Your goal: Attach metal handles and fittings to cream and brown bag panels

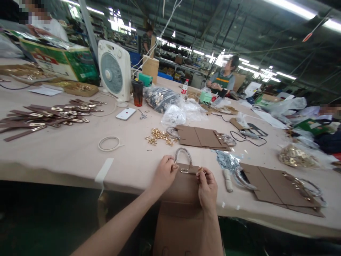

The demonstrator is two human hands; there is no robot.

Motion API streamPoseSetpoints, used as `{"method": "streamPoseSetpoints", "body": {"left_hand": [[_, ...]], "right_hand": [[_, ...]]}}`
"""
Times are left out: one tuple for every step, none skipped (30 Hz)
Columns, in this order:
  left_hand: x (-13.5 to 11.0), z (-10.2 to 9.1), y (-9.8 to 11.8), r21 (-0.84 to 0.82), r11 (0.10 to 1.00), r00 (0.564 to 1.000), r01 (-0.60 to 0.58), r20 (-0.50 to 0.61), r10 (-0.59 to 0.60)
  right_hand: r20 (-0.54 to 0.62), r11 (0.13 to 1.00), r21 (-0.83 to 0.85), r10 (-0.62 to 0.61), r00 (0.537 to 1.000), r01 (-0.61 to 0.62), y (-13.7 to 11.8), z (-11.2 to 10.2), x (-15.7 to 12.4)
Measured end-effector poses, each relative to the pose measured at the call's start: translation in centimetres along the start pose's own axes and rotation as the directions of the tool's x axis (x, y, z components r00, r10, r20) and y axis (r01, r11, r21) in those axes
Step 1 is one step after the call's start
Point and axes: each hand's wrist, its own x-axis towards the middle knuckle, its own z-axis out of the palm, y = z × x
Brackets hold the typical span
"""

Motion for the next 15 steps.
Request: {"method": "streamPoseSetpoints", "body": {"left_hand": [[0.0,-0.2,-0.1,-0.086,0.994,0.996,0.071,-0.051,-0.076],[0.1,-0.2,-0.2,-0.184,0.971,0.981,0.151,-0.094,-0.17],[0.0,-0.3,-0.1,-0.294,0.928,0.956,0.229,-0.108,-0.271],[0.0,-0.2,0.0,-0.415,0.857,0.927,0.304,-0.079,-0.367],[-0.1,-0.1,0.2,-0.532,0.761,0.898,0.372,0.0,-0.439],[-0.2,0.1,0.5,-0.628,0.646,0.873,0.433,0.116,-0.473],[-0.3,0.3,0.9,-0.692,0.529,0.848,0.492,0.243,-0.471],[-0.4,0.5,1.3,-0.724,0.429,0.823,0.541,0.35,-0.447],[-0.5,0.6,1.7,-0.737,0.357,0.804,0.574,0.422,-0.42],[-0.6,0.8,2.1,-0.747,0.314,0.794,0.586,0.454,-0.404],[-0.6,0.9,2.3,-0.759,0.291,0.795,0.582,0.454,-0.403],[-0.5,1.0,2.5,-0.775,0.278,0.799,0.567,0.438,-0.412],[-0.4,1.1,2.6,-0.791,0.266,0.804,0.551,0.418,-0.423],[-0.2,1.1,2.6,-0.801,0.251,0.803,0.543,0.407,-0.435],[-0.1,1.1,2.5,-0.805,0.23,0.793,0.547,0.41,-0.45]], "right_hand": [[0.006,1.0,-0.017,0.001,1.0,-0.001,-0.2,0.1,-0.1],[0.007,0.999,-0.039,0.0,1.0,0.001,-0.5,0.1,-0.2],[0.003,0.998,-0.063,-0.007,1.0,0.007,-0.7,0.3,-0.2],[-0.003,0.996,-0.086,-0.021,1.0,0.021,-1.0,0.4,-0.3],[-0.01,0.993,-0.108,-0.042,0.999,0.041,-1.2,0.6,-0.4],[-0.011,0.989,-0.131,-0.068,0.998,0.065,-1.4,0.9,-0.3],[-0.007,0.983,-0.16,-0.098,0.995,0.096,-1.5,1.1,-0.3],[0.007,0.971,-0.199,-0.132,0.991,0.131,-1.7,1.3,-0.2],[0.03,0.952,-0.252,-0.168,0.985,0.17,-1.8,1.6,0.0],[0.062,0.925,-0.315,-0.202,0.977,0.212,-1.9,1.7,0.2],[0.099,0.89,-0.378,-0.232,0.968,0.253,-2.0,1.8,0.5],[0.138,0.853,-0.433,-0.255,0.957,0.29,-2.2,1.8,0.8],[0.176,0.82,-0.474,-0.268,0.947,0.32,-2.5,1.8,1.1],[0.214,0.795,-0.5,-0.27,0.939,0.342,-2.8,1.6,1.3],[0.252,0.778,-0.516,-0.262,0.932,0.358,-3.1,1.4,1.5]]}}
